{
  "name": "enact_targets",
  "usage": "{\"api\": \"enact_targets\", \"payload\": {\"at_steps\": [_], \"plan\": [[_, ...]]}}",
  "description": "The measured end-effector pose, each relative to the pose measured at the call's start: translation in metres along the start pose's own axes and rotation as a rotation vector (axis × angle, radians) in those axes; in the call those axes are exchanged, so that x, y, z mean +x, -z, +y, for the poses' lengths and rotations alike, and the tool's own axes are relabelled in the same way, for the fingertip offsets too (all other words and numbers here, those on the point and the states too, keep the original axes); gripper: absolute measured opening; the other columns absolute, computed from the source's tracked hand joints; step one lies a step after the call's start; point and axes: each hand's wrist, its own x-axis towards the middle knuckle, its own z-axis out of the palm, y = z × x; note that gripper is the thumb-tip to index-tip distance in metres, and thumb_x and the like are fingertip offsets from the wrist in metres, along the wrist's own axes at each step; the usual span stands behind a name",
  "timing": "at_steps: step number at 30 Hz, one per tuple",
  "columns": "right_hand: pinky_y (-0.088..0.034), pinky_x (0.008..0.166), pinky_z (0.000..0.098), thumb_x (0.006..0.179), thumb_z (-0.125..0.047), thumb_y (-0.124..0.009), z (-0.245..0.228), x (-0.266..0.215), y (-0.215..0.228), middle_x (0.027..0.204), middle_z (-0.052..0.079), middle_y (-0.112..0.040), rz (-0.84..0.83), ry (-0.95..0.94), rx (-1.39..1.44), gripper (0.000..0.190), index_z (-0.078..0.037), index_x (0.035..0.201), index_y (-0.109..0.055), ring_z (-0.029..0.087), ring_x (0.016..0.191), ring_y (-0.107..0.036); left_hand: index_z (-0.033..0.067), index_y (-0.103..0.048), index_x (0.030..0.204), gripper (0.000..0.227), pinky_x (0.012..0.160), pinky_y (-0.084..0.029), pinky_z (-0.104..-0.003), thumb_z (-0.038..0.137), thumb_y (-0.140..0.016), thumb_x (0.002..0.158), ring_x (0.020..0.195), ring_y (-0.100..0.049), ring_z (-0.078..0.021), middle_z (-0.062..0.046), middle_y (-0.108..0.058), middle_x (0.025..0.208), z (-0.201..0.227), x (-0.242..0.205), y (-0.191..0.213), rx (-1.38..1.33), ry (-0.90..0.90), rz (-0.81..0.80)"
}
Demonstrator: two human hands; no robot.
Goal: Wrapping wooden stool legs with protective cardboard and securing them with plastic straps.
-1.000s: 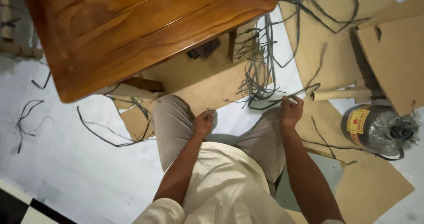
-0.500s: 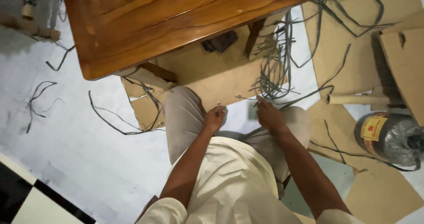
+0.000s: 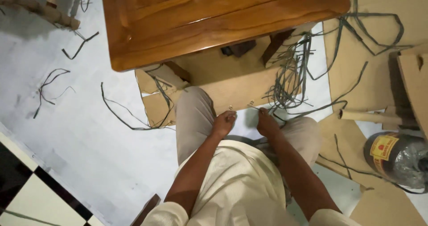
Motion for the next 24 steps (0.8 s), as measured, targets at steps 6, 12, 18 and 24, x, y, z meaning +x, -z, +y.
{"api": "enact_targets", "payload": {"at_steps": [6, 12, 18, 24], "plan": [[-0.061, 0.084, 0.0515, 0.101, -0.01, -0.052, -0.085, -0.083, 0.08, 0.142, 0.009, -0.053, 0.458, 0.251, 0.355, 0.035, -0.003, 0.133, -0.063, 0.043, 0.108, -0.069, 0.0302, -0.073, 0.126, 0.036, 0.098, -0.057, -0.045, 0.039, -0.066, 0.092, 0.11, -0.071, -0.034, -0.01, -0.077, 0.115, 0.017, -0.01, 0.003, -0.053, -0.014, -0.012], [-0.049, 0.103, 0.0497, 0.104, -0.022, -0.057, -0.123, -0.104, 0.084, 0.131, 0.012, -0.065, 0.616, 0.418, 0.506, 0.03, -0.01, 0.129, -0.07, 0.04, 0.122, -0.06, 0.0134, -0.078, 0.116, 0.025, 0.062, -0.06, -0.032, 0.023, -0.075, 0.094, 0.071, -0.068, -0.0161, -0.014, -0.075, 0.083, 0.028, -0.02, -0.001, -0.538, -0.089, -0.015], [-0.059, 0.079, 0.0318, 0.096, -0.007, -0.073, -0.16, -0.138, 0.104, 0.1, 0.004, -0.072, 0.739, 0.493, 0.85, 0.014, -0.009, 0.109, -0.076, 0.023, 0.088, -0.074, 0.0099, -0.079, 0.095, 0.02, 0.054, -0.056, -0.027, 0.025, -0.087, 0.084, 0.062, -0.065, -0.0127, -0.01, -0.067, 0.066, 0.063, -0.062, 0.047, -0.706, -0.152, 0.084], [-0.043, 0.057, 0.0238, 0.103, -0.014, -0.066, -0.172, -0.169, 0.113, 0.071, 0.002, -0.066, 0.539, 0.236, 1.176, 0.009, -0.009, 0.108, -0.071, 0.007, 0.058, -0.048, 0.0044, -0.074, 0.1, 0.027, 0.05, -0.05, -0.019, 0.027, -0.084, 0.088, 0.061, -0.062, -0.0104, -0.007, -0.066, 0.07, 0.074, -0.087, 0.103, -0.842, -0.166, 0.15]]}}
